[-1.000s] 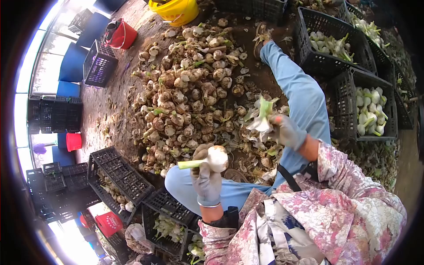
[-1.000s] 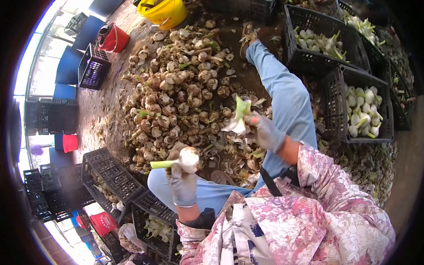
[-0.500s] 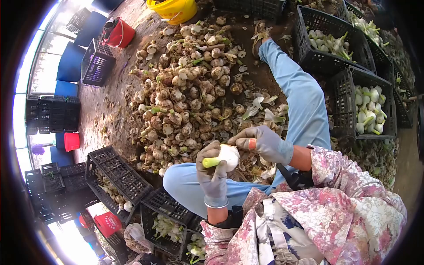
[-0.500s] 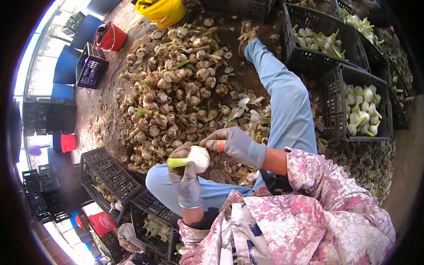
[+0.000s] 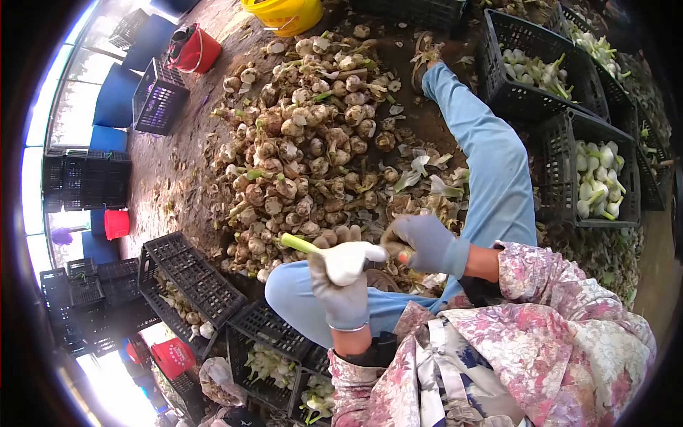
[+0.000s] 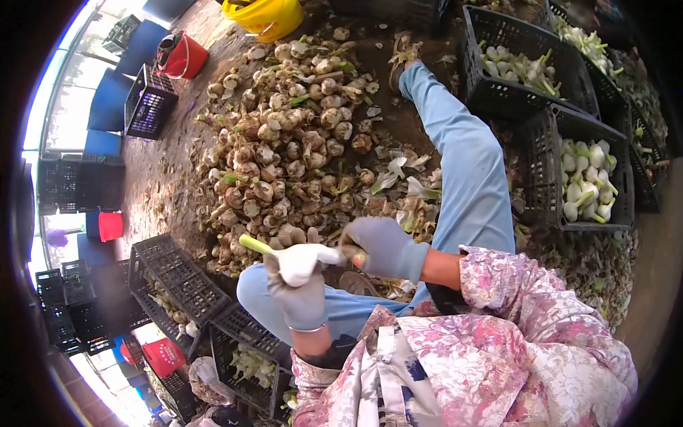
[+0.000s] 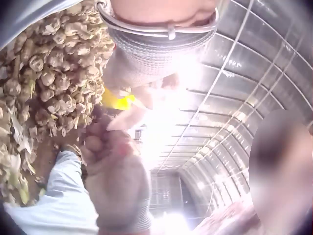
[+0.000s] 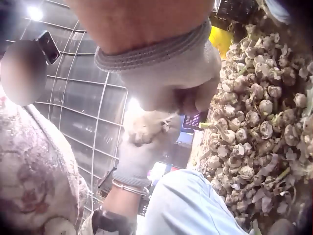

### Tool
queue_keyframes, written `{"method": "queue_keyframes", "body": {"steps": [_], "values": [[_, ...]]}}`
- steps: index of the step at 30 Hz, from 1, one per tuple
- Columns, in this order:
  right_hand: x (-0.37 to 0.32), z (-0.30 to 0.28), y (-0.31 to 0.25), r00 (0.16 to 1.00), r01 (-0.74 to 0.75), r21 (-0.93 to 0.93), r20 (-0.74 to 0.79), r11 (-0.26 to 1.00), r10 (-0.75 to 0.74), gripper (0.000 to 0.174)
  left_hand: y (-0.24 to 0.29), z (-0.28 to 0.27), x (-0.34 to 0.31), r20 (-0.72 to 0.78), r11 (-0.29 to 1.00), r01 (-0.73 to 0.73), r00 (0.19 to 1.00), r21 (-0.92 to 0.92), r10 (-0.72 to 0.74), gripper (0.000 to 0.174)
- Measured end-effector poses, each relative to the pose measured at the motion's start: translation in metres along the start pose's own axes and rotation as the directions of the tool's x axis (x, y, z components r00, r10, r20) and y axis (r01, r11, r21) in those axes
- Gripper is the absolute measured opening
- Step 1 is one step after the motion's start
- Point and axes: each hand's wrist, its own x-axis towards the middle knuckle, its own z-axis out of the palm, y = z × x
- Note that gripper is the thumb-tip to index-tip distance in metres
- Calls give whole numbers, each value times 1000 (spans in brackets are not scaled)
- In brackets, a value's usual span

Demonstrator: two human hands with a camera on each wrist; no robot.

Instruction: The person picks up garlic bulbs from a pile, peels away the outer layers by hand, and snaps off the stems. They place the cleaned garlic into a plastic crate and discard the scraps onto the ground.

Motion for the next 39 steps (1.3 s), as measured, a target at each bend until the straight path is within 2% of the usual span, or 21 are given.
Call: {"method": "queue_keyframes", "body": {"steps": [1, 4, 6, 10, 12, 13, 16, 18, 19, 20, 22, 24, 26, 27, 28, 30, 32, 33, 37, 38, 39], "values": [[-4, -2, 1, 993, 5, -87, 122, 996, 6, 17, 6, 2, 5, 14, 977, 60, 998, -203, -58, 25], [-18, -7, 4, 956, 8, 53, 291, 999, -23, 16, 12, -11, 14, -193, 964, 67, 974, -258, -119, 27], [-22, -9, 10, 951, 44, 52, 304, 998, -58, 20, 5, -14, 17, -172, 958, 79, 976, -276, -130, 28], [-20, -36, 0, 883, -42, 384, 447, 922, -146, 23, 1, -23, 21, -322, 955, 83, 930, -286, -177, 32], [-26, -43, 3, 764, -418, 740, 600, 527, -236, 29, 4, -34, 21, -130, 979, 104, 983, -177, -128, 34], [-28, -48, 3, 750, -475, 765, 611, 436, -255, 32, 5, -40, 25, 15, 950, 91, 996, -298, -91, 36], [-25, -54, 8, 816, -485, 836, 539, 258, -211, 36, 15, -59, 30, -63, 958, 93, 991, -270, -114, 36], [-12, -38, 52, 764, -494, 807, 581, 325, -282, 32, 27, -52, 26, -89, 973, 80, 991, -218, -102, 35], [-4, -33, 61, 745, -165, 363, 655, 917, -125, 32, 40, -52, 24, -77, 987, 13, 997, -160, -25, 36], [4, -30, 67, 793, 224, -346, 609, 911, 36, 35, 53, -54, 22, -61, 993, -56, 997, -101, 50, 37], [34, -22, 72, 683, 202, -713, 594, 671, 425, 44, 79, -62, 15, -288, 864, -413, 823, 288, 489, 40], [55, 1, 121, 746, 92, -699, 520, 709, 416, 41, 128, -105, -17, -147, 564, -407, 704, 718, 695, 41], [90, 12, 133, 766, 127, -755, 487, 644, 420, 43, 163, -152, -64, -201, 262, -136, 349, 956, 915, 40], [107, 21, 143, 763, 131, -752, 492, 646, 418, 43, 172, -146, -85, -215, 205, 68, 256, 976, 942, 43], [122, 32, 154, 760, 67, -797, 430, 600, 486, 45, 179, -140, -108, -209, 159, 274, 161, 948, 965, 47], [140, 50, 173, 749, 18, -834, 376, 552, 545, 47, 201, -191, -171, -295, 255, 727, -76, 638, 953, 52], [154, 59, 184, 652, -34, -876, 346, 481, 675, 48, 216, -319, -278, -279, 168, 844, -22, 510, 960, 54], [155, 54, 169, 673, -241, -857, 191, 456, 714, 43, 214, -317, -274, -280, 167, 843, -20, 511, 960, 54], [164, 42, 169, 707, -496, -759, -73, 421, 703, 43, 171, -289, -276, -426, 306, 798, -69, 519, 902, 41], [166, 40, 166, 712, -485, -765, -64, 424, 700, 43, 162, -274, -244, -325, 263, 599, -4, 756, 946, 41], [168, 36, 160, 733, -516, -725, -99, 456, 672, 44, 174, -285, -232, -246, 55, 729, 158, 682, 956, 41]]}}
